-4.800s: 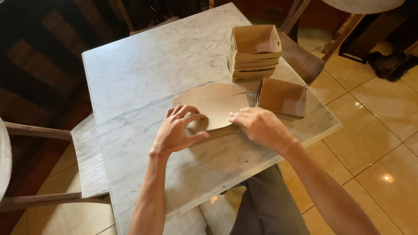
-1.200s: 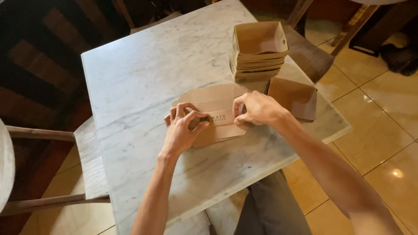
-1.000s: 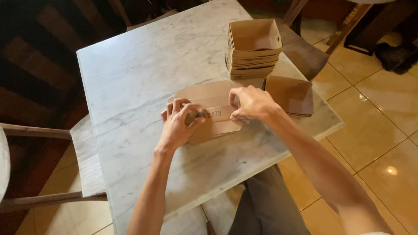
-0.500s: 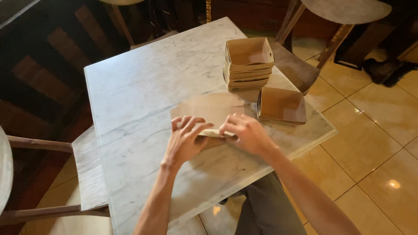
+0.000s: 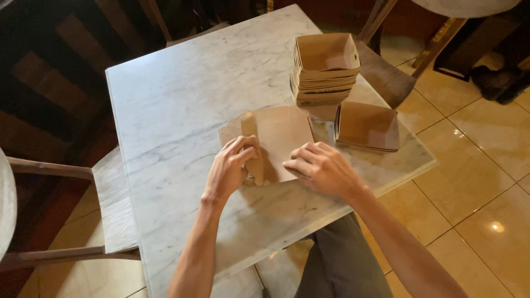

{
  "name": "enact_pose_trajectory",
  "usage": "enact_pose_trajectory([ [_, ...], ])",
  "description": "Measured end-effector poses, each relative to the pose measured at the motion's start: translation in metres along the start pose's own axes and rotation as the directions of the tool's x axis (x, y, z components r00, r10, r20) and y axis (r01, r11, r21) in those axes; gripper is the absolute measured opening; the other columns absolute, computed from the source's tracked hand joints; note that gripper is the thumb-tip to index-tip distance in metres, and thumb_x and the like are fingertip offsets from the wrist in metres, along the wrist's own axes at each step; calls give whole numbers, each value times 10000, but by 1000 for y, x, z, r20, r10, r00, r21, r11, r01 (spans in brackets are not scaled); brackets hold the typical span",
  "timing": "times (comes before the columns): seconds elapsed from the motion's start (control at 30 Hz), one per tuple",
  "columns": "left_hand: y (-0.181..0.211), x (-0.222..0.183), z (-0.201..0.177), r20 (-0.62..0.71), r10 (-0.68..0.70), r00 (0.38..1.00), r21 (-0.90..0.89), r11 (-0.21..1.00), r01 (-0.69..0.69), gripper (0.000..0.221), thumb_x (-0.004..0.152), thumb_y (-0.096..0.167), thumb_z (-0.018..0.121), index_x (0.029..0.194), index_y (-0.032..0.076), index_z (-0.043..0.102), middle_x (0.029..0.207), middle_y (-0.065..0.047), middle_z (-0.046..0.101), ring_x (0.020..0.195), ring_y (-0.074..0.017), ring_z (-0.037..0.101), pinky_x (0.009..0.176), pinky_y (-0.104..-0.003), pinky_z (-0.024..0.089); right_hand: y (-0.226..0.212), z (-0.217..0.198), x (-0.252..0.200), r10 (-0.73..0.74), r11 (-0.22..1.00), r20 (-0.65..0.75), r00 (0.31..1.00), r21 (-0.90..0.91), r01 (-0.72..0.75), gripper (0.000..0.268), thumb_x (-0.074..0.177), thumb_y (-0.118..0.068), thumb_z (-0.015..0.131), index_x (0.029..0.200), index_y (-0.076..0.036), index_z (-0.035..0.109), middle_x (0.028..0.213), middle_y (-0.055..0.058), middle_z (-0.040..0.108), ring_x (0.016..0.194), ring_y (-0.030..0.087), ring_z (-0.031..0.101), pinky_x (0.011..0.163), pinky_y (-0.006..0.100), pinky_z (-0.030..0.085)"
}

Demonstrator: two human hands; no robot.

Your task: The person assembles a series of paper food boxes by folding the pre-creased cardboard flaps and tabs by hand on a marble table.

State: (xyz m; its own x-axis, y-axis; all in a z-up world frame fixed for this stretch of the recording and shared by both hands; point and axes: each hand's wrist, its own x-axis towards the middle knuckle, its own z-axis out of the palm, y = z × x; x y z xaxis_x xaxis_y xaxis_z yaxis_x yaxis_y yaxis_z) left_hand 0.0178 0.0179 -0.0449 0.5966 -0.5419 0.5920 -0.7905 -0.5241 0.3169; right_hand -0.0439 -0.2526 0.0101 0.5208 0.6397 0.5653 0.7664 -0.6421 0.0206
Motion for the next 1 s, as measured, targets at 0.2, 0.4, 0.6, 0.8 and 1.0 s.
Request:
enact_pose_trajectory([
  [0.2,31,12,-31,123,34,992,31,999,-38,395,586,-50,744,933,131,687,1118,-80,605,1234,-359,606,1137,-531,385,-3,7,-7,113,985,177,978,106,-133,312,740,-248,797,1028,-170,703,997,10,630,988,229,623,796,368,521],
  [0.4,9,2,-23,115,-24,993,6,1000,23,312,753,-102,532,719,180,659,922,34,653,1031,-210,646,911,-377,456,-11,-11,14,321,901,306,896,193,-389,39,896,-207,689,920,-196,718,907,-13,668,988,222,639,828,367,523],
  [0.6,32,14,-39,133,-183,974,-164,965,203,123,782,226,601,661,219,617,887,56,637,963,-165,624,847,-348,422,12,0,33,518,719,517,682,168,-674,210,946,-375,627,1019,-210,735,888,37,693,948,244,657,852,428,553],
  [0.8,39,16,-19,41,-309,950,-60,949,311,190,792,294,817,842,187,668,882,3,616,971,-246,617,818,-399,434,13,-4,43,567,611,567,598,197,-767,268,881,-327,692,1132,-237,666,987,88,694,1017,324,688,869,475,538],
  [1.0,39,16,-13,117,-408,906,-28,910,413,237,833,408,797,1031,347,681,945,76,569,1039,-183,555,907,-368,374,7,-1,43,622,541,573,534,178,-822,274,892,-363,712,1110,-206,664,1154,93,527,1159,409,623,967,504,529],
])
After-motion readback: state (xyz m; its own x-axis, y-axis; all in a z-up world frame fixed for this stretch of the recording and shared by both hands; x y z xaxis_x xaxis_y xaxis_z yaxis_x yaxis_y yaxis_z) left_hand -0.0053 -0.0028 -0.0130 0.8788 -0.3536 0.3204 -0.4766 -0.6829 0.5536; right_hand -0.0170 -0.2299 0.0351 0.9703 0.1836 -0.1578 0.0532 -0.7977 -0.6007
